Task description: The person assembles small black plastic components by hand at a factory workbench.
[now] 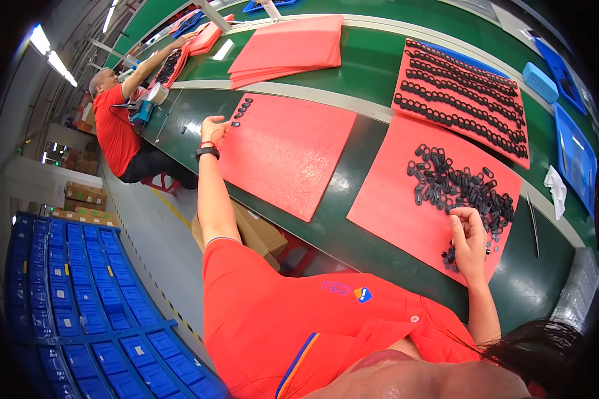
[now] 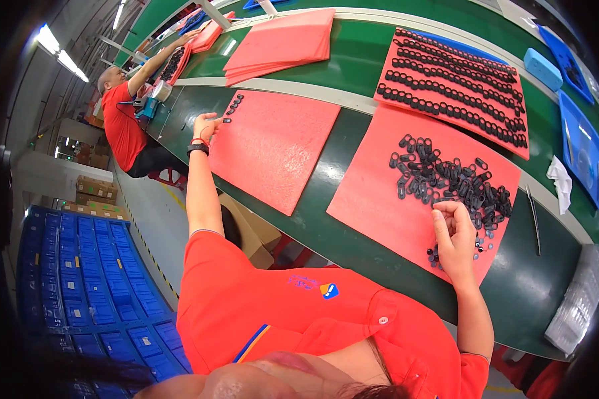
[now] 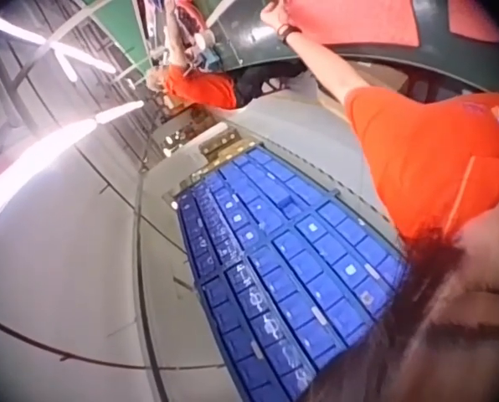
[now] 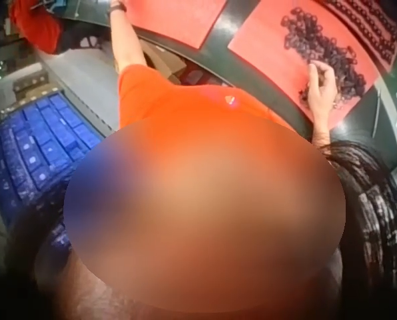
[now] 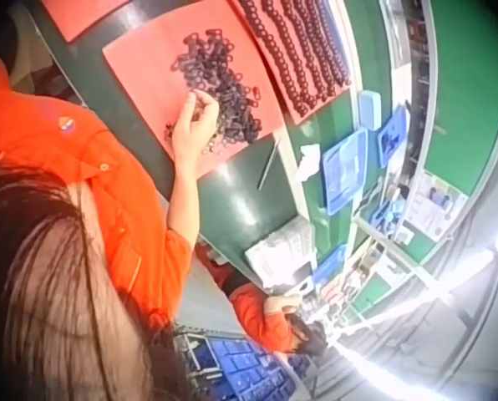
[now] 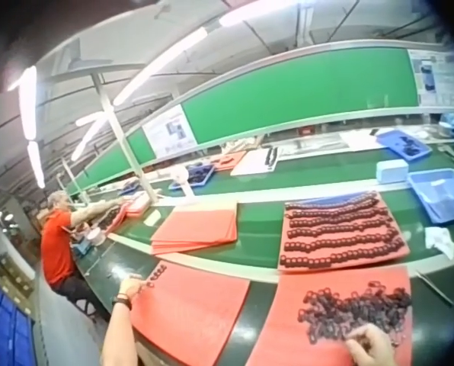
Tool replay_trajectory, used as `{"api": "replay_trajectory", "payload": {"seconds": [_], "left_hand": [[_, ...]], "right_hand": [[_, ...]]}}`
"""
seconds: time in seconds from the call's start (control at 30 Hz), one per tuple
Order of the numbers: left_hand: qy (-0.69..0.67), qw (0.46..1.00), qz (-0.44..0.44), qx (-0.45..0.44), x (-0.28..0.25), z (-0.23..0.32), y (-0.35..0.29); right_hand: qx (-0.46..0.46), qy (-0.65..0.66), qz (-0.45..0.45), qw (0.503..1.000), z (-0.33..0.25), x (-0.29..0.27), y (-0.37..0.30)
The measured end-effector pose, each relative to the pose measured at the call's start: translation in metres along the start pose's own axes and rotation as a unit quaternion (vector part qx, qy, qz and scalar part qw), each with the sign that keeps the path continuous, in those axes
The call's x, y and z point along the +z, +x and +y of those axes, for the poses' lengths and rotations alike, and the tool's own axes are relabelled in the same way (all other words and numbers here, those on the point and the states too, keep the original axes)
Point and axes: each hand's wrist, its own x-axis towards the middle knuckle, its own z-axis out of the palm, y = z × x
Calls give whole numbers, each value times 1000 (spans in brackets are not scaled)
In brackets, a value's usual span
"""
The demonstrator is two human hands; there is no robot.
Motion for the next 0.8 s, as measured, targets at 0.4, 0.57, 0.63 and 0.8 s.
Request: {"api": "replay_trajectory", "payload": {"seconds": [0.4, 0.57, 0.63, 0.8], "left_hand": [[-239, 964, -80, 89, 64, 68, -80], [-240, 824, -471, 207, 162, 149, -285], [-334, 688, -637, 94, 182, 168, -347], [-367, 624, -689, 43, 218, 175, -392]], "right_hand": [[-218, -159, 41, 962, -9, -12, -2], [-360, -251, 102, 893, -5, -7, -8], [-463, -244, 105, 845, -4, -4, -7], [-520, -296, 82, 797, 0, 1, -16]]}}
